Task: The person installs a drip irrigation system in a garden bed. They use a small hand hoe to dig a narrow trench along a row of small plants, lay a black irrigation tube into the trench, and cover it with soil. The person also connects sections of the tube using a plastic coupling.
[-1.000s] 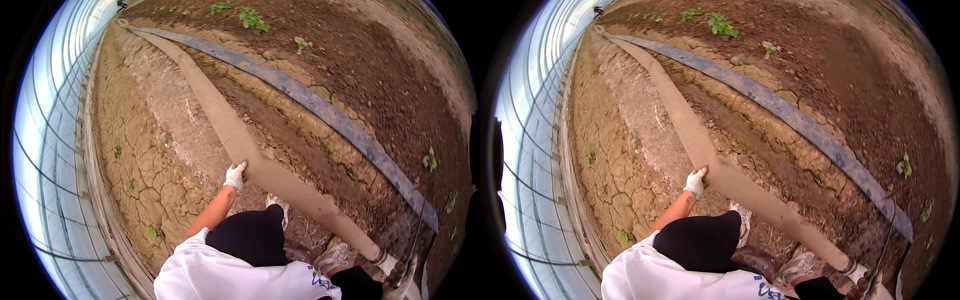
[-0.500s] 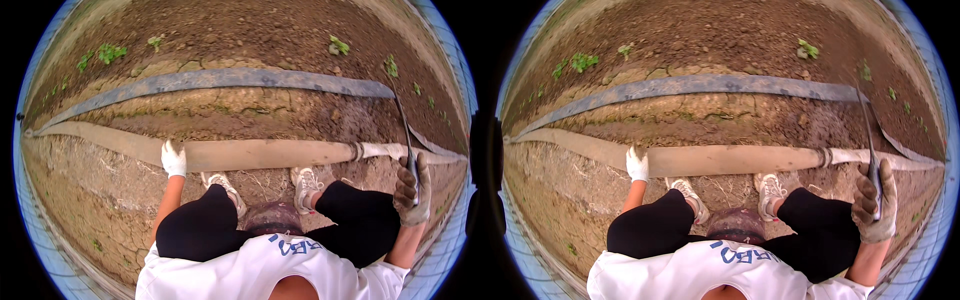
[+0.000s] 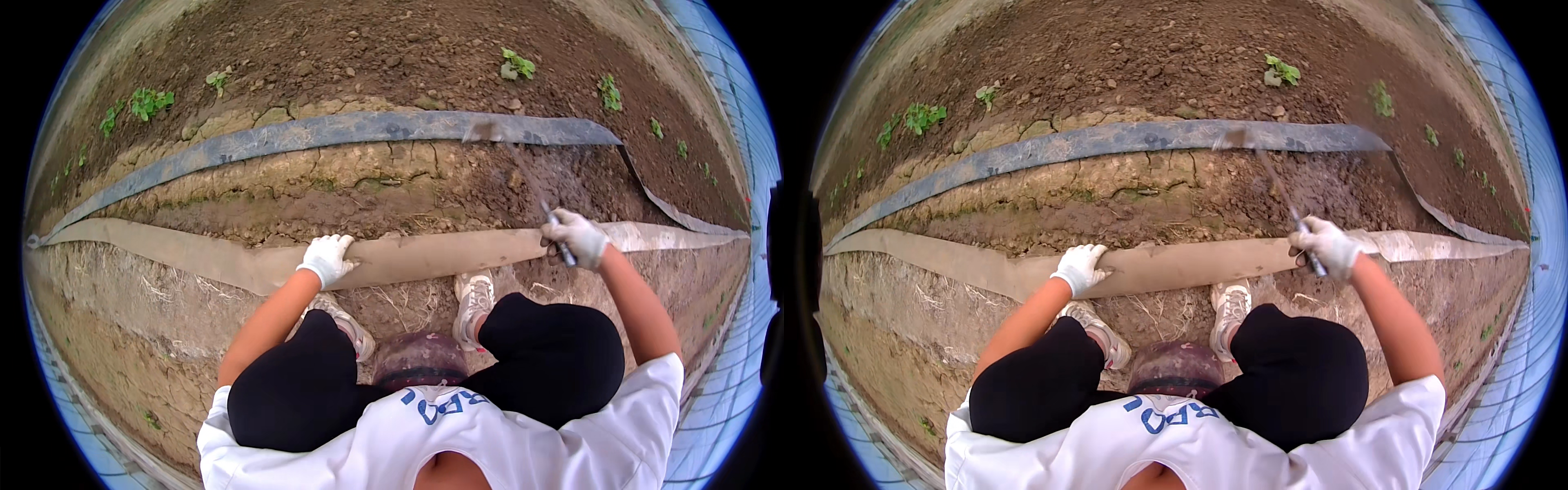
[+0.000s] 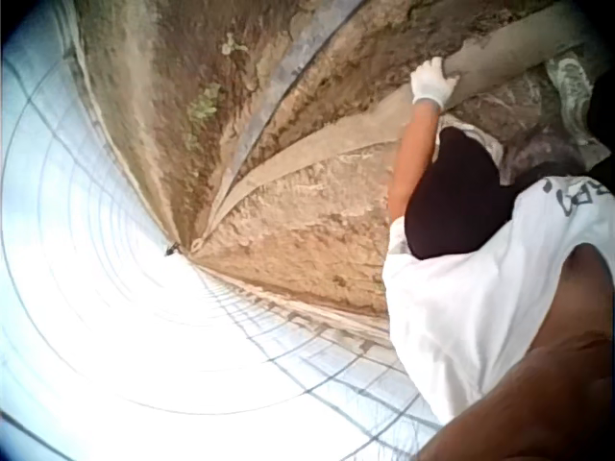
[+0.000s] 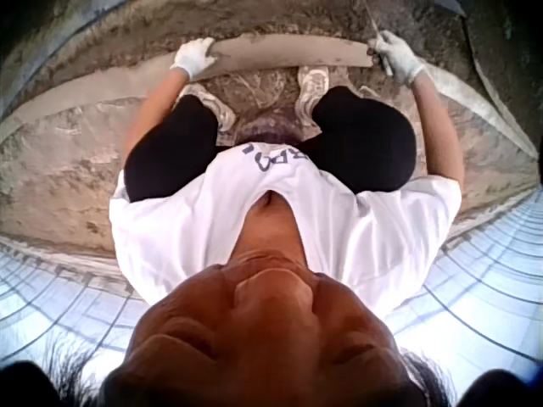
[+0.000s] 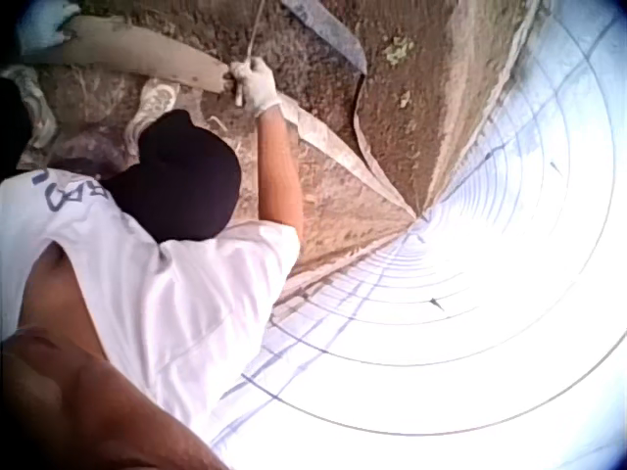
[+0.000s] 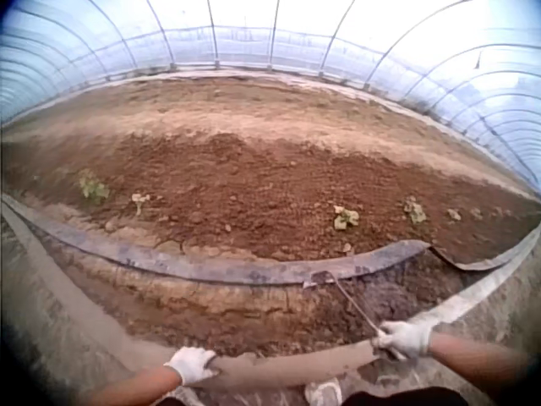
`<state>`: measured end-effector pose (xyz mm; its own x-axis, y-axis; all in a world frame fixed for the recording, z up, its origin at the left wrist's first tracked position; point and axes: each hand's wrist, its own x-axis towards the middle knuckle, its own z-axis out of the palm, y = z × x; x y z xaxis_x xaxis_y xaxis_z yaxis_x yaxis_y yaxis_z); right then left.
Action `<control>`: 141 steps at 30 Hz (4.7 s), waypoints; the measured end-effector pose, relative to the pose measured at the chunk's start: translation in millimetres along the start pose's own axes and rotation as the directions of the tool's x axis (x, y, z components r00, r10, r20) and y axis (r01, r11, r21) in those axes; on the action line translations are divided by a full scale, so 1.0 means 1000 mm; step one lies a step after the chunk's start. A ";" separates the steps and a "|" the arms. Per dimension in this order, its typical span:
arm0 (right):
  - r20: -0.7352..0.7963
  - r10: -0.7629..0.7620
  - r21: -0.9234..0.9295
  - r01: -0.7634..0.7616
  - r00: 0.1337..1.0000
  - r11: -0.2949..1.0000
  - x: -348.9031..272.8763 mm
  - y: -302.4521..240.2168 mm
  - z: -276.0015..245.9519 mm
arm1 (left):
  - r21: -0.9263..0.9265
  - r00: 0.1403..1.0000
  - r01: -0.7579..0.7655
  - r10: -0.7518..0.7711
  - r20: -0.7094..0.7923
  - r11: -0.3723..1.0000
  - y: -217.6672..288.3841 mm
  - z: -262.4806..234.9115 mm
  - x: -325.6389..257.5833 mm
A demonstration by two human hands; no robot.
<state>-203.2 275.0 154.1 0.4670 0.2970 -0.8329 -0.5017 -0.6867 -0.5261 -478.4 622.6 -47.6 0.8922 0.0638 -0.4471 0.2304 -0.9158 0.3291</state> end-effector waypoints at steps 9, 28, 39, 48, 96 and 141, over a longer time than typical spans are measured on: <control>0.462 -0.264 -0.734 0.532 0.847 0.423 0.213 0.015 0.148 | 0.002 0.978 0.117 -0.115 -0.176 0.993 0.003 0.006 -0.045; 0.197 -0.403 -0.866 0.352 0.894 0.356 0.233 0.046 -0.015 | -0.083 0.764 0.619 -0.624 -0.163 0.781 -0.015 -0.043 -0.166; 0.452 -0.244 -0.835 0.503 0.858 0.222 0.301 0.022 0.085 | -0.092 0.797 0.570 -0.576 -0.179 0.817 0.017 -0.090 -0.147; 0.231 -0.372 -0.953 0.285 0.899 0.099 0.242 0.106 -0.119 | -0.265 0.773 0.554 -0.606 -0.188 0.789 0.021 -0.076 -0.144; 0.060 -0.267 -0.998 0.052 0.962 -0.036 0.174 0.106 -0.178 | -0.073 0.946 0.316 -0.320 -0.054 0.946 -0.005 -0.062 -0.102; 0.054 -0.201 -0.870 0.144 0.978 0.472 0.215 0.116 -0.088 | 0.128 0.955 0.292 -0.283 -0.086 0.948 -0.075 -0.055 -0.021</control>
<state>-97.2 201.2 -71.2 0.5185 0.4638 -0.7184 0.4639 -0.8583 -0.2193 -493.4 712.0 -17.1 0.8206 0.3538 -0.4487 0.4292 -0.9001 0.0751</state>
